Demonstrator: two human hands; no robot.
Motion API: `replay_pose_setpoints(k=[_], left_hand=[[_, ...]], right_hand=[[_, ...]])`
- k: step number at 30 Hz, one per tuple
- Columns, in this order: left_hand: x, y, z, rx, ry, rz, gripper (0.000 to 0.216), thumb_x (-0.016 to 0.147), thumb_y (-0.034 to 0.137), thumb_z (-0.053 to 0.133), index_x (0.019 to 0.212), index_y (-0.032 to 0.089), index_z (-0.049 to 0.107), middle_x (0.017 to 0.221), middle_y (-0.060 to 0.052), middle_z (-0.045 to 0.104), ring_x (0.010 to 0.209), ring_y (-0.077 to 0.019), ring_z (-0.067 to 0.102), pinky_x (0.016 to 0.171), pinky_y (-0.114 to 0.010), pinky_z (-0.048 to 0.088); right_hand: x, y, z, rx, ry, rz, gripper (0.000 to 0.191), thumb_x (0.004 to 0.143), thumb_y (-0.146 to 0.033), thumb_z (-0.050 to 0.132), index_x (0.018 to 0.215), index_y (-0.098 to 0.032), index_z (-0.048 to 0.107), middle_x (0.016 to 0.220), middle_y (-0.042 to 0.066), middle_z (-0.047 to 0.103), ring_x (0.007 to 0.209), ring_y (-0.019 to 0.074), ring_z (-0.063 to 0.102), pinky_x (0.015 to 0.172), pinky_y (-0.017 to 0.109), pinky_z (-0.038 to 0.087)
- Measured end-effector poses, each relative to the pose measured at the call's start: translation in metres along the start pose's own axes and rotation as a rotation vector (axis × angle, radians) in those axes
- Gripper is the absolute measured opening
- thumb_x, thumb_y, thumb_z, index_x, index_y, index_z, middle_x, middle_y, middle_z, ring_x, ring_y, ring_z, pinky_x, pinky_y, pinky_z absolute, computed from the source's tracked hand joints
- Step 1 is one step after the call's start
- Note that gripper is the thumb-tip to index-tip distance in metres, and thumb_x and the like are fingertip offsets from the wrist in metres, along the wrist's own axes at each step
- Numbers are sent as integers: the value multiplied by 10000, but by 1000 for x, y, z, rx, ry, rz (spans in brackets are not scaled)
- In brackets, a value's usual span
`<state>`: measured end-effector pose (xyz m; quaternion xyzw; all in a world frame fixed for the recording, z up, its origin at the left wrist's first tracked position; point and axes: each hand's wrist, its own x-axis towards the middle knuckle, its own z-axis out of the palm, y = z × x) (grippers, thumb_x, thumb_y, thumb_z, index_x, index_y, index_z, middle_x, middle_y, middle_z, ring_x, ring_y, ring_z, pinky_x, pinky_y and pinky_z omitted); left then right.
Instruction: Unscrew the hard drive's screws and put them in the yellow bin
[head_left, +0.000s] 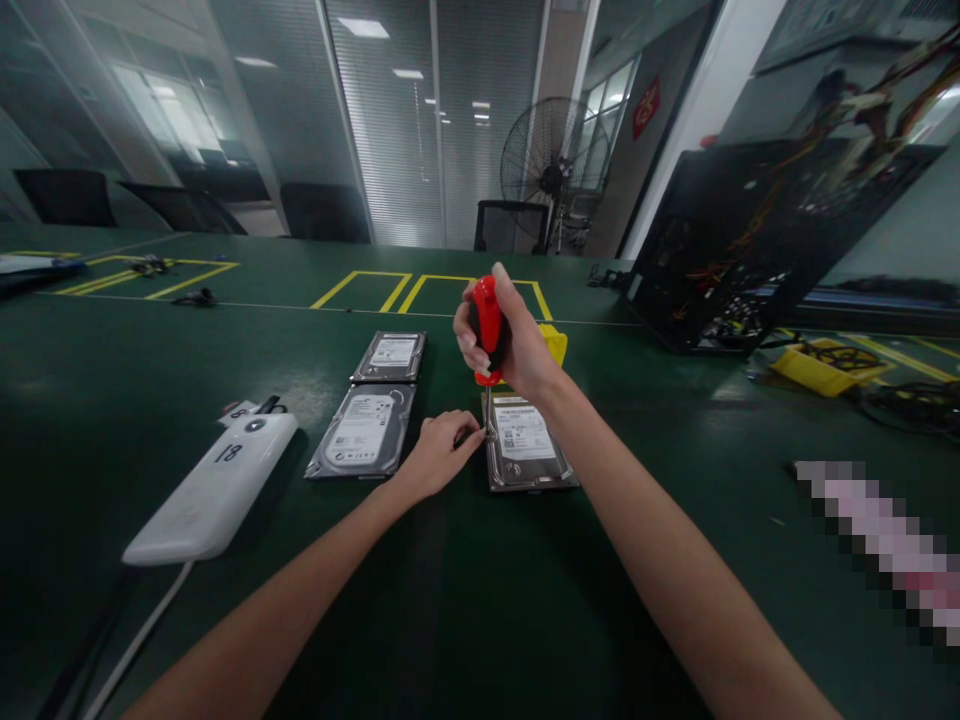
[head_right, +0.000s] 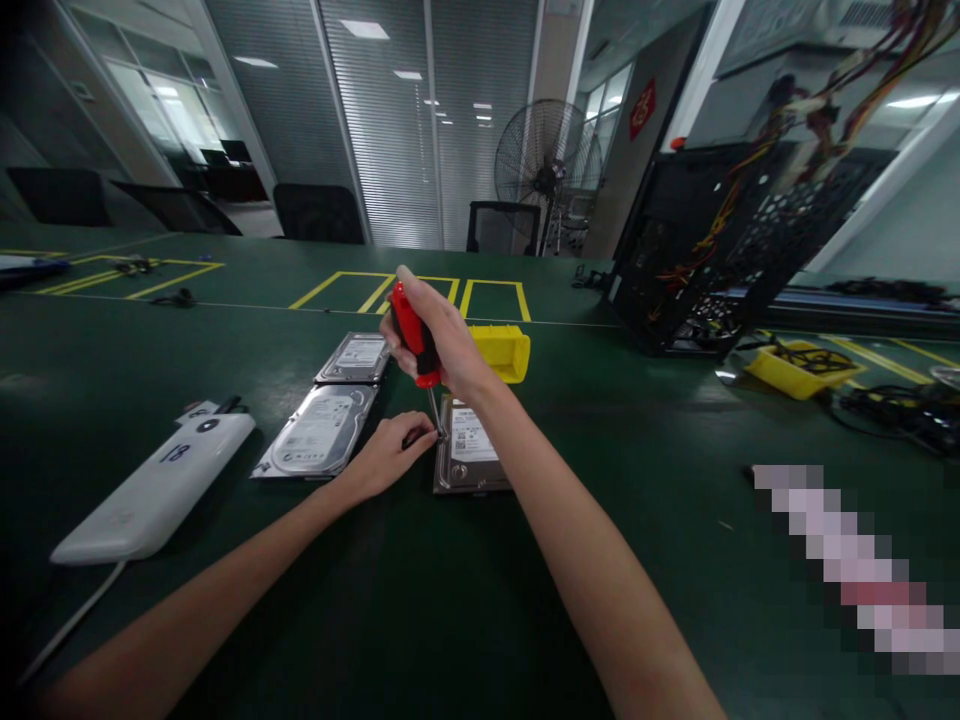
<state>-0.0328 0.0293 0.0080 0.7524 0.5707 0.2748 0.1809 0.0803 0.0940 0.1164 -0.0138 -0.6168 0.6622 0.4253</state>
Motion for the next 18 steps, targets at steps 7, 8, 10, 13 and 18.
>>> replay_pose_setpoints(k=[7,8,10,13,18], left_hand=[[1,-1,0,1,-3,2,182,902,278,464,780,173,550,769,-16,571,772,-192,522,696,-308,370],[1,-1,0,3,-3,2,182,901,279,465,778,174,549,765,-16,569,771,-193,522,695,-308,370],[1,0,0,7,1,-1,181,899,278,467,775,174,549,762,-16,569,770,-194,523,694,-308,369],[1,0,1,9,0,2,179,901,272,465,783,173,555,777,-19,576,782,-195,527,704,-311,369],[1,-1,2,4,6,16,163,902,266,460,816,170,559,779,-16,572,775,-189,526,715,-312,366]], right_hand=[[-3,-1,3,-74,1,9,410,749,-581,598,749,-212,420,543,-79,460,372,33,348,335,202,262],[-3,-1,4,-81,7,23,418,743,-592,596,751,-211,424,548,-74,466,380,36,359,341,205,269],[-3,-2,6,-77,12,40,433,747,-620,570,755,-207,441,561,-60,479,401,44,387,358,212,289],[-2,-2,8,-49,5,54,482,772,-675,481,774,-193,491,579,-35,499,433,57,433,398,222,327],[-2,-4,7,-42,-5,67,551,800,-712,361,795,-189,534,558,-33,466,420,59,409,395,226,302]])
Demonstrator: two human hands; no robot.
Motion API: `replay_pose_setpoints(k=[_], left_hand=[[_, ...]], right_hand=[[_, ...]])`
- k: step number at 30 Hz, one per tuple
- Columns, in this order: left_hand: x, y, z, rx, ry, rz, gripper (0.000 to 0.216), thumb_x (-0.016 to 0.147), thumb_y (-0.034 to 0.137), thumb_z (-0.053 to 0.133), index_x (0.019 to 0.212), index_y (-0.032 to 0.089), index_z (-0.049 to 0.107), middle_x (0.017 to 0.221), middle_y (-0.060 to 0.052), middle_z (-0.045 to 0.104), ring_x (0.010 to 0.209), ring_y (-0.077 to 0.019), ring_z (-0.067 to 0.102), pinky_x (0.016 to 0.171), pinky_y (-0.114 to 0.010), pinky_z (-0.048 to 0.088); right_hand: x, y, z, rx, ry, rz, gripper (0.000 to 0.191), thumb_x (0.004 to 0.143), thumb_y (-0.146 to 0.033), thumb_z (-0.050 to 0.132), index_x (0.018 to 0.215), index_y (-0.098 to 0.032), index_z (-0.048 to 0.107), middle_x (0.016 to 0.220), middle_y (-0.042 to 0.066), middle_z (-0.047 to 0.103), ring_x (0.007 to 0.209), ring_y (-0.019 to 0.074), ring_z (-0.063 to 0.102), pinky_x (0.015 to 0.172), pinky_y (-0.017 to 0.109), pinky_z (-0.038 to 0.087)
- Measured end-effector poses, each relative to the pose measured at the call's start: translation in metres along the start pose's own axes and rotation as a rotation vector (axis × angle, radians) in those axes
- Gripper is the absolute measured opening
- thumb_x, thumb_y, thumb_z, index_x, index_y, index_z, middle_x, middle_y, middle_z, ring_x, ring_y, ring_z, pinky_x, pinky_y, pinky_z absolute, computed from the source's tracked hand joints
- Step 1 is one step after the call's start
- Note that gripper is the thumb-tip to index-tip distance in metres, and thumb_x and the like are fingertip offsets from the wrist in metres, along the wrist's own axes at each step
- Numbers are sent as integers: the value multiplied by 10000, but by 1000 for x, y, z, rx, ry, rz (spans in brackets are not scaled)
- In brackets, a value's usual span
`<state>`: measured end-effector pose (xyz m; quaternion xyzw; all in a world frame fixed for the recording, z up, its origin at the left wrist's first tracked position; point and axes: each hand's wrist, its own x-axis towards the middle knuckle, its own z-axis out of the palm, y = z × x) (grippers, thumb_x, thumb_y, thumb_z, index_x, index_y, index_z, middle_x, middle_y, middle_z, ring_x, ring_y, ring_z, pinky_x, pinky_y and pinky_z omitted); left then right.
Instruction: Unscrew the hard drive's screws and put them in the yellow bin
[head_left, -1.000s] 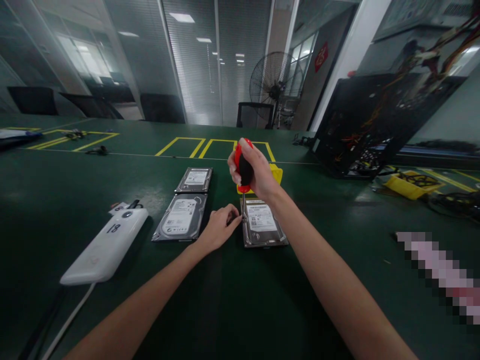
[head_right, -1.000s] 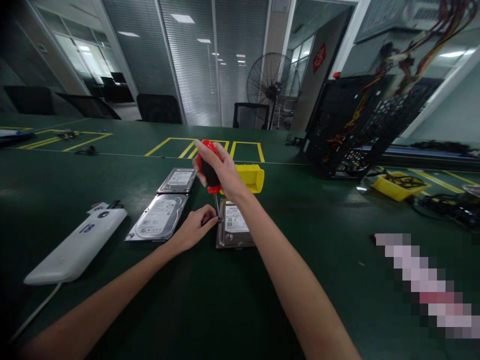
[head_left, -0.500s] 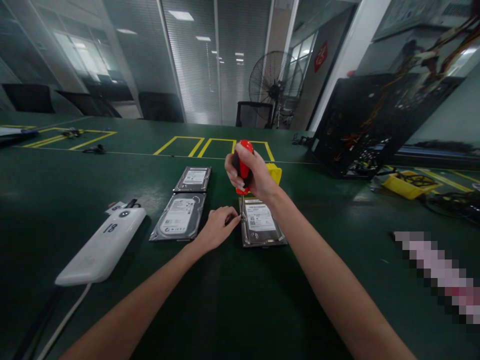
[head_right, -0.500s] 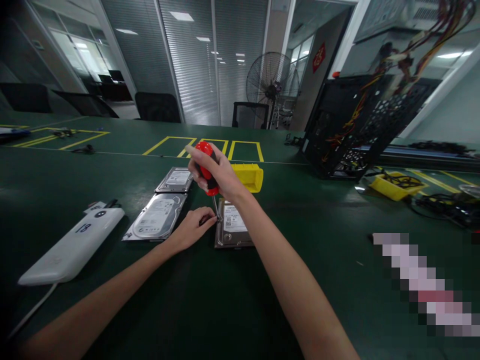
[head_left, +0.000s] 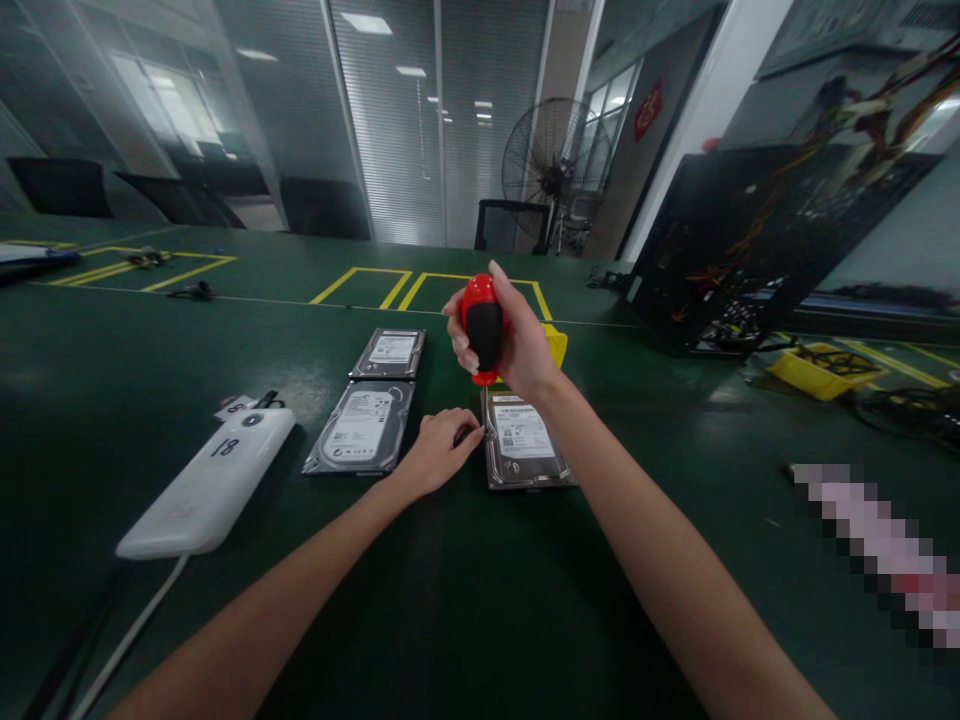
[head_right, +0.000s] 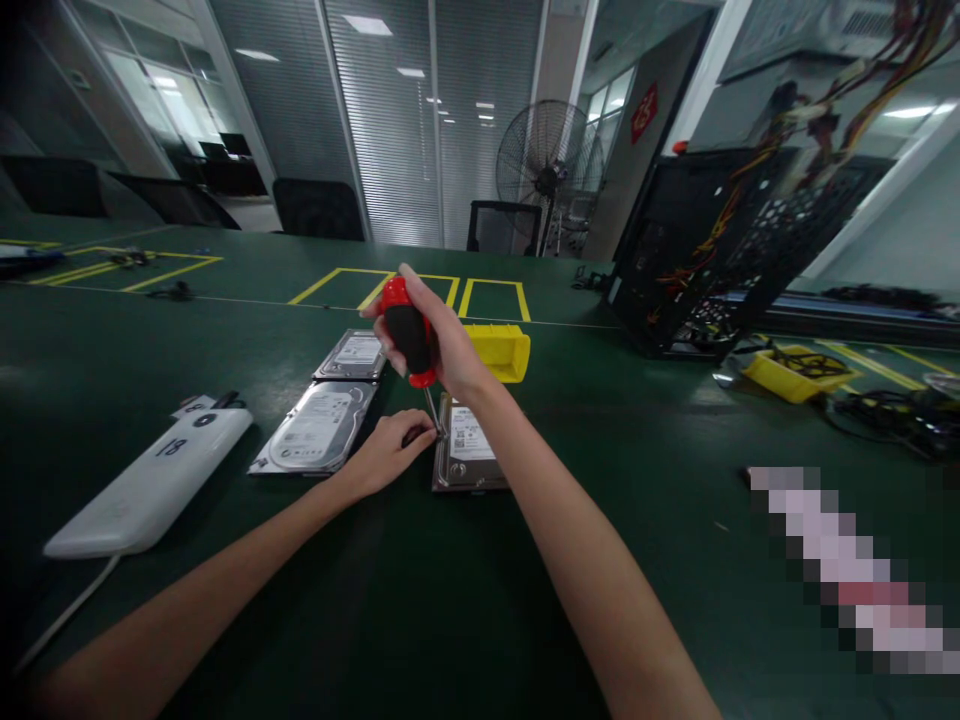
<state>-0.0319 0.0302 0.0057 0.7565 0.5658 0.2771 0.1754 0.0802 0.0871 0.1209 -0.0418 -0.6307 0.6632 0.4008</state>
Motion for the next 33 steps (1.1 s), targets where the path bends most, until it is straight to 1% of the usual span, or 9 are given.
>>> replay_pose_setpoints(k=[3,8,10,14,18,21,24,28,33], left_hand=[[0,-1,0,-70,23,-8,132,886,266,476,856,168,558,746,0,541,725,-170,513,671,-287,363],[-1,-1,-4,-166,47,17,144,851,242,489,943,167,571,725,17,488,680,-148,482,648,-270,362],[-1,-2,-4,-170,41,33,141,835,232,498,923,167,586,717,19,478,672,-145,473,647,-269,358],[-1,-3,-5,-174,19,16,152,830,244,505,919,168,602,688,24,467,658,-145,465,637,-266,354],[-1,-2,-5,-177,0,-11,178,836,262,497,936,171,613,679,25,471,651,-145,463,636,-265,355],[-1,-3,-5,-177,-4,-17,195,840,280,495,942,172,621,676,26,473,644,-142,458,631,-262,351],[-1,-4,-5,-185,-1,-25,209,838,289,498,948,169,629,668,27,471,635,-139,455,624,-259,351],[-1,-4,-4,-203,6,-31,224,837,297,499,956,163,634,677,21,489,641,-138,460,626,-256,362],[0,-5,-3,-214,26,-46,214,838,294,503,949,164,632,658,26,464,631,-136,445,608,-249,352]], right_hand=[[0,0,0,5,20,-31,484,814,-676,381,851,-210,508,548,-55,432,398,52,365,376,213,258],[-1,1,0,0,37,-75,331,798,-536,554,851,-230,440,563,-75,438,397,44,353,378,202,257],[-1,2,0,-12,34,-73,332,792,-529,568,836,-228,434,568,-73,436,409,47,350,382,207,274],[-1,0,-2,-23,50,-67,390,791,-597,524,835,-213,471,609,-49,458,451,53,383,415,214,324],[0,-3,-5,-33,74,-16,510,780,-675,455,925,-192,534,638,-21,481,488,70,416,438,223,358],[0,-5,-5,-33,85,-17,548,787,-685,423,996,-194,549,643,-16,474,485,73,403,430,223,348],[0,-6,-5,-17,46,-38,534,800,-670,422,1003,-193,550,625,-26,447,463,64,372,413,215,322],[0,-4,-7,-12,-5,-48,486,799,-640,460,945,-184,542,623,-37,435,452,52,356,406,210,301],[1,-3,-11,-53,-7,-41,348,786,-518,562,905,-193,524,694,-35,475,510,53,422,467,209,367]])
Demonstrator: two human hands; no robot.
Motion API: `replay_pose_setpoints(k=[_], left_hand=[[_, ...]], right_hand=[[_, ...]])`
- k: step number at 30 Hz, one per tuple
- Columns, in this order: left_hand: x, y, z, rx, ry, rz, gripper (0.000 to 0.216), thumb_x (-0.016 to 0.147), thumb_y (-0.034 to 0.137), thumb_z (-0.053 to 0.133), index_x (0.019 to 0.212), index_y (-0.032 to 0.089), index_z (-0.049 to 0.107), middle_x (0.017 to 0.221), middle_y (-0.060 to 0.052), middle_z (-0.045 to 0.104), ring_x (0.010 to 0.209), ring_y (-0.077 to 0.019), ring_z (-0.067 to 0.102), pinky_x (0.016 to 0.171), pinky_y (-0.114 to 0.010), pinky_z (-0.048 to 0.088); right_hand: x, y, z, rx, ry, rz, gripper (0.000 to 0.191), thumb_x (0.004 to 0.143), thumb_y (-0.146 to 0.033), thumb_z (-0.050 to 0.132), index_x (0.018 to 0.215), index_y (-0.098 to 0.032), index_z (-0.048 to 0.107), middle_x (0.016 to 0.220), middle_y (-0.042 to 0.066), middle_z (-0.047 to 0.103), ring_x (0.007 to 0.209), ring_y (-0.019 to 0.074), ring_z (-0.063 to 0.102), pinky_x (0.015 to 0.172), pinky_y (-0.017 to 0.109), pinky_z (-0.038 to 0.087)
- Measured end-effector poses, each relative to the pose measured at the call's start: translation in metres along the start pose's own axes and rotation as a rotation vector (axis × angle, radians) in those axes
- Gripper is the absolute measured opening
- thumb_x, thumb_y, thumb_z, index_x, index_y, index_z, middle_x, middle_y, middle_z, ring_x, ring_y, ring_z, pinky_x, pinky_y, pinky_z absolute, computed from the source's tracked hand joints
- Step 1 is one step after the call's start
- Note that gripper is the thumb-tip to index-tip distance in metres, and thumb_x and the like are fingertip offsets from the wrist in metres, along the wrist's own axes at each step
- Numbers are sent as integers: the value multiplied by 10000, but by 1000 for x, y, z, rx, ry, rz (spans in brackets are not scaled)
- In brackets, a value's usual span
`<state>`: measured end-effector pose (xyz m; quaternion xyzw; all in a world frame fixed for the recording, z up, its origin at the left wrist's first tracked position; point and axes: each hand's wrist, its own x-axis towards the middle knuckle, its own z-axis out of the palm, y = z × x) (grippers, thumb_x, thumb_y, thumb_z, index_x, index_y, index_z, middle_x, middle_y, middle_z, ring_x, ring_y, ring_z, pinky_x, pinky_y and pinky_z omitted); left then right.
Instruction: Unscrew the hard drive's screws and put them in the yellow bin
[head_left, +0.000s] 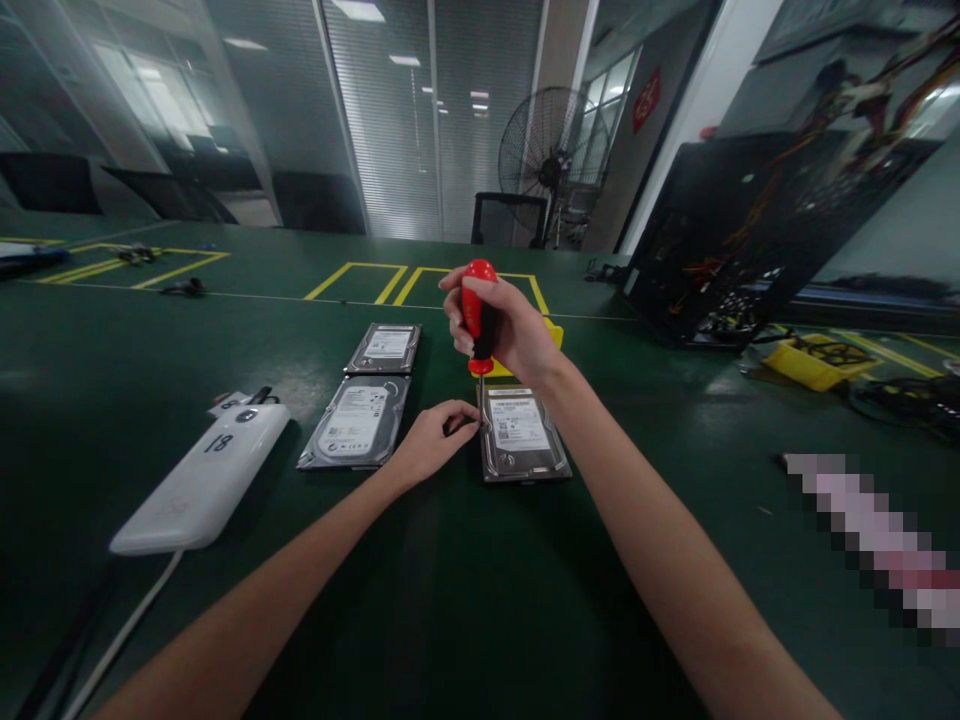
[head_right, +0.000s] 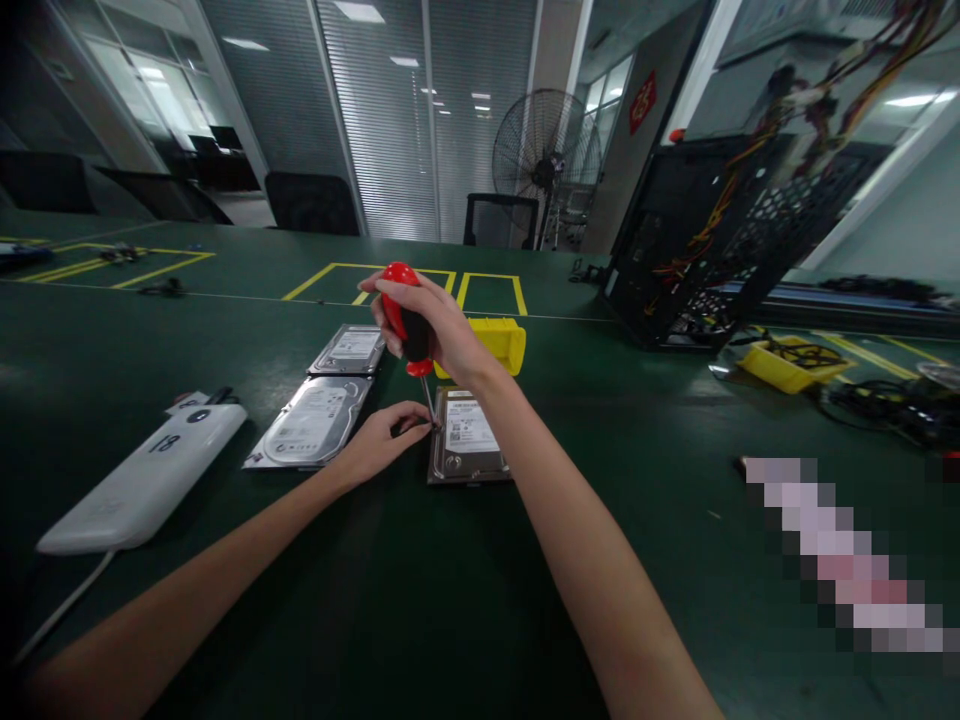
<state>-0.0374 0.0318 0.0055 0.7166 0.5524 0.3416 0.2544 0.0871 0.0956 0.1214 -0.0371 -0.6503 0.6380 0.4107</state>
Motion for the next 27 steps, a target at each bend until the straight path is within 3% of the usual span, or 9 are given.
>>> replay_pose_setpoints(k=[7,16,21,27], left_hand=[[-1,-1,0,9,72,-6,206,854,283,487,954,174,630,658,32,428,634,-141,442,623,-263,344],[0,-2,0,8,50,6,209,852,286,494,966,171,626,668,31,434,628,-138,439,622,-266,337],[-1,0,-1,14,36,-7,209,849,288,500,967,164,621,651,37,421,618,-136,435,616,-264,332],[-1,-1,0,5,44,-5,214,851,313,508,953,163,620,656,37,434,631,-135,439,620,-258,335]], right_hand=[[-3,-3,-1,-116,88,-42,350,697,-431,699,814,-209,456,715,-34,507,581,77,490,530,236,439],[-2,-4,-1,-92,63,-95,316,759,-426,650,906,-241,440,636,-78,444,447,42,401,437,198,323],[0,-5,-5,-62,24,-70,289,817,-489,536,870,-208,497,694,-38,488,505,57,464,478,213,381],[1,-2,-9,-80,20,-96,329,752,-486,626,828,-183,522,762,-14,543,580,70,519,540,226,455]])
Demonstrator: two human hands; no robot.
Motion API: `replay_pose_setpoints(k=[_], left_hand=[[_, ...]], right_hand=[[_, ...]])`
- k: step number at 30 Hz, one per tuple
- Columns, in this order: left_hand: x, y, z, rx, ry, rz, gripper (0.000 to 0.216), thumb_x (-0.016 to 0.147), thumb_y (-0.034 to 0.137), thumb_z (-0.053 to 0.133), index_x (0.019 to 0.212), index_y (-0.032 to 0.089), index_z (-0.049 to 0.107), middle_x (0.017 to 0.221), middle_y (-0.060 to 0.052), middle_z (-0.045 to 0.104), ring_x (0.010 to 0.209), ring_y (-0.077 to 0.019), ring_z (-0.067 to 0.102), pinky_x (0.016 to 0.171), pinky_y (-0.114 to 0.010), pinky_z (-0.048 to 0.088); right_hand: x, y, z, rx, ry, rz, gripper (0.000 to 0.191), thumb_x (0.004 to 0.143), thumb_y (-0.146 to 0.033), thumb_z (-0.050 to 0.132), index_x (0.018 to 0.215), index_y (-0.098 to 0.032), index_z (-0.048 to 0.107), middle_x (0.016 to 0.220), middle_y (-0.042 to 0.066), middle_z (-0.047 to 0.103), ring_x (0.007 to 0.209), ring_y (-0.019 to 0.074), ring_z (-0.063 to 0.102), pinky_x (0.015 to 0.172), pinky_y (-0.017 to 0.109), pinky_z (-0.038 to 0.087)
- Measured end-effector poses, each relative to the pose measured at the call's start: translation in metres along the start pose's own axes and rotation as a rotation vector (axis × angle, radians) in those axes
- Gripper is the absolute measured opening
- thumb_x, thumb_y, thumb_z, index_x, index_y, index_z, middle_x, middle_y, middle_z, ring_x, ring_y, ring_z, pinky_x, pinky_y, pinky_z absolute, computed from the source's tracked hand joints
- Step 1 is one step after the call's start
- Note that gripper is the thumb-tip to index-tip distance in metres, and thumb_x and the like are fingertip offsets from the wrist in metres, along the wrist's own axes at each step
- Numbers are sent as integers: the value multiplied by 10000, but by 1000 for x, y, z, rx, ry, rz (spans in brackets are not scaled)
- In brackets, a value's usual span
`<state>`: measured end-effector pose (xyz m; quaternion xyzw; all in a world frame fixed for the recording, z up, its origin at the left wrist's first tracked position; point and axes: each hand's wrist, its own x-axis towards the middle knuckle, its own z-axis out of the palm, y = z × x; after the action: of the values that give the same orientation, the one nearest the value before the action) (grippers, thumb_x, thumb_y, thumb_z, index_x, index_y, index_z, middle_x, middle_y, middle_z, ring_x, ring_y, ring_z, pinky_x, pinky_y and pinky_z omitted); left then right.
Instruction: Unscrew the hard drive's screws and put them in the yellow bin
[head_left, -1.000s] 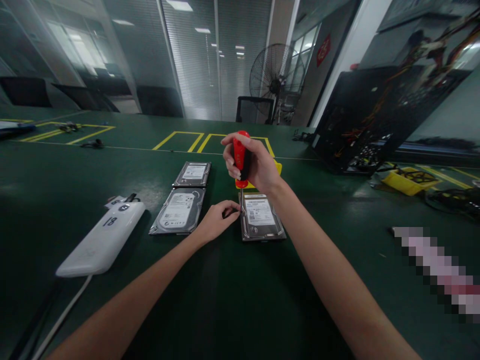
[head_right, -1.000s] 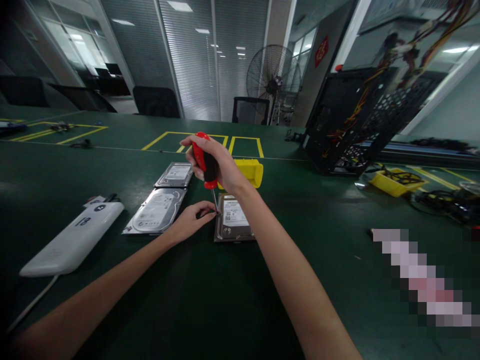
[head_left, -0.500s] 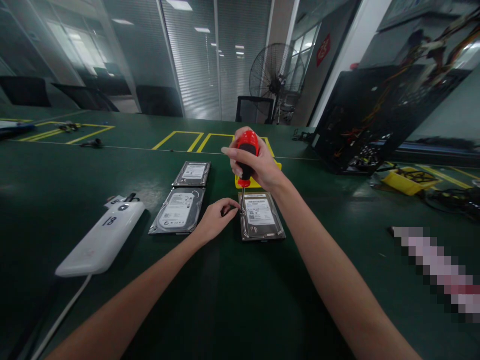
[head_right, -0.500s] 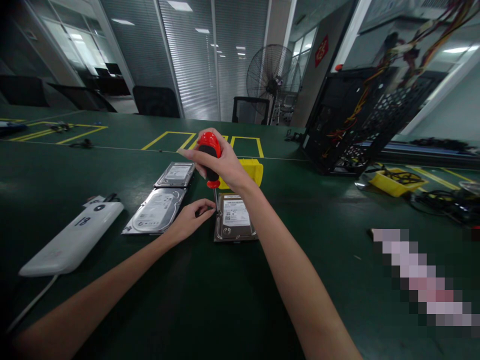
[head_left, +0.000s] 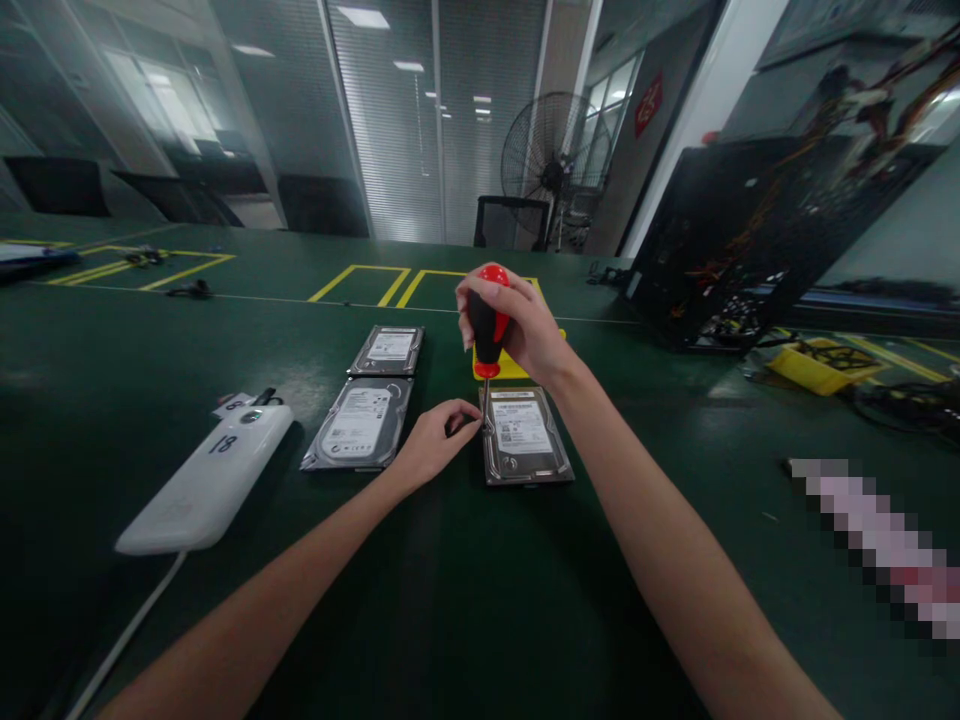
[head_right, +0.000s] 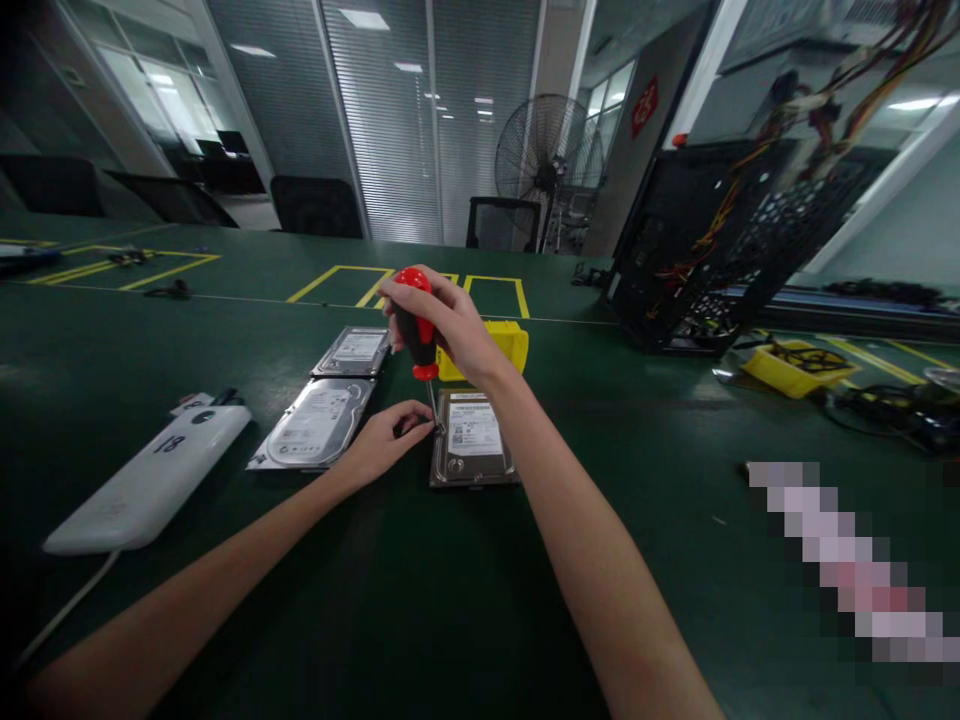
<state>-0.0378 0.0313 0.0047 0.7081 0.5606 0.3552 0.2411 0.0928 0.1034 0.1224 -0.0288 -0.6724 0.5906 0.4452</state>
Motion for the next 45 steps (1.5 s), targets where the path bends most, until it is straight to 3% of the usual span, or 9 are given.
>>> replay_pose_setpoints(k=[6,10,15,20,27,33,38,45], left_hand=[[1,0,0,-2,1,-5,217,856,325,511,953,165,622,654,39,427,624,-135,436,616,-257,331],[0,0,0,-2,-2,-1,218,858,321,511,954,159,621,655,37,422,622,-134,434,621,-259,332],[1,-1,0,5,0,7,233,861,330,504,961,155,620,655,35,421,626,-136,434,621,-262,329],[0,1,0,-1,7,7,232,853,325,505,949,152,626,663,30,431,631,-137,440,622,-262,333],[0,-1,1,0,4,10,227,855,319,502,951,151,621,658,31,427,620,-134,434,608,-257,330],[0,-1,1,6,8,16,212,856,311,502,948,158,617,656,33,436,621,-134,434,608,-252,336],[0,1,0,4,1,-3,213,850,311,508,943,156,621,640,41,426,604,-130,428,607,-254,335],[1,2,0,4,-11,-7,212,846,300,506,951,152,616,636,40,424,605,-129,427,609,-251,332]], right_hand=[[-3,-4,1,-3,-44,-62,272,769,-410,640,748,-193,477,699,-32,544,520,65,519,514,235,440],[-4,-6,1,-23,-28,-24,296,759,-440,650,750,-189,494,685,-37,525,526,58,496,517,225,430],[-2,-6,-3,6,-39,31,373,770,-523,600,873,-166,573,754,-10,505,617,73,514,594,238,460],[-1,-3,-2,77,24,35,425,791,-552,553,1044,-213,509,776,-24,479,575,60,465,509,218,401],[-1,3,-2,68,104,51,374,743,-526,627,877,-220,457,823,-11,512,586,66,467,504,228,395],[1,3,-4,109,75,82,442,791,-618,500,968,-216,547,795,9,527,652,101,511,554,242,433],[1,2,-3,101,91,99,510,825,-659,399,1061,-229,540,741,-9,497,574,81,452,504,222,395],[-1,0,1,68,84,88,408,810,-600,496,963,-224,533,711,-19,454,549,72,412,489,218,373]])
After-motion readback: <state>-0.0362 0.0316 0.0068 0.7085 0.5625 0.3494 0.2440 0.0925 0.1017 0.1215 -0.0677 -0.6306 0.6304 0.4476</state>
